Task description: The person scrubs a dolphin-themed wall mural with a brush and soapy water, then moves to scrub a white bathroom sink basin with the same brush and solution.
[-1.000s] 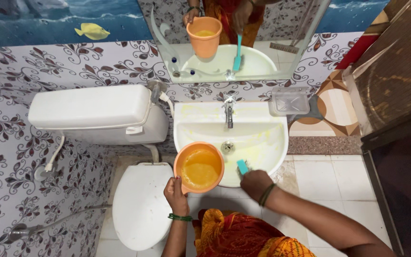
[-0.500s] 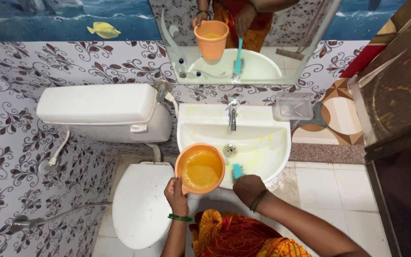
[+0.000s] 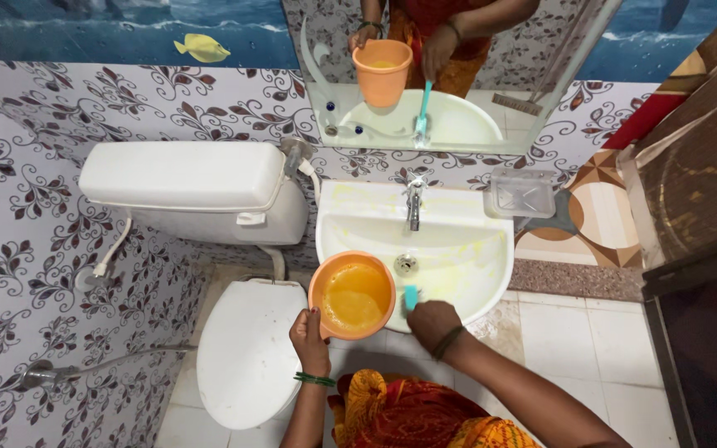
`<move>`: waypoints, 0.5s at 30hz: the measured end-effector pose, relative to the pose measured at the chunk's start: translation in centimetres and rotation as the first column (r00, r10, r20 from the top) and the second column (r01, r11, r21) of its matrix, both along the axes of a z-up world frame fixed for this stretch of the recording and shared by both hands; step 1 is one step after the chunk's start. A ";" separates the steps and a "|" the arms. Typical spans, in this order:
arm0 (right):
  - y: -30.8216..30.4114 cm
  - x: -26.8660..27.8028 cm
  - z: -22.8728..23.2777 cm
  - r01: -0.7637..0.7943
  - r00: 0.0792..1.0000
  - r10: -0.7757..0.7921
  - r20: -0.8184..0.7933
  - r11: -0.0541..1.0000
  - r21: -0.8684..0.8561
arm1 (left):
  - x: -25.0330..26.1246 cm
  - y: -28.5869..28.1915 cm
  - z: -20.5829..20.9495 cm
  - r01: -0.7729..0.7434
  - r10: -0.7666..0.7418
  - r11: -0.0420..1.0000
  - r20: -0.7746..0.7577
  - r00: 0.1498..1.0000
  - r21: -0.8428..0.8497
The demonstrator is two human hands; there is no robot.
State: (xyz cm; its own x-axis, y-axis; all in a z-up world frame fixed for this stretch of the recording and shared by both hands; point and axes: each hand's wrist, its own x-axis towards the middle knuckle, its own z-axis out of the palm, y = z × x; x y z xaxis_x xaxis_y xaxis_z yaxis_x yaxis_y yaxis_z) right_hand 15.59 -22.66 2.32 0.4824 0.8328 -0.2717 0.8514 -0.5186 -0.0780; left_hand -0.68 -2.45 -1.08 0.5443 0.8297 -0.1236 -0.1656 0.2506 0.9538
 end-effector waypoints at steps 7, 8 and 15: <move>4.0 1.8 -4.7 0.013 0.984 -0.015 0.180 1.000 0.009 | -0.3 -0.1 0.4 -0.003 0.003 0.999 0.001 1.000 -0.042; 4.1 1.9 -4.9 0.041 0.971 -0.030 0.236 0.998 -0.043 | -0.6 -0.2 0.5 -0.005 0.005 0.998 -0.006 1.000 -0.060; -0.6 0.0 0.9 0.015 1.000 -0.015 -0.014 0.999 -0.046 | -0.9 -0.2 0.6 -0.023 0.021 0.999 -0.034 0.999 -0.043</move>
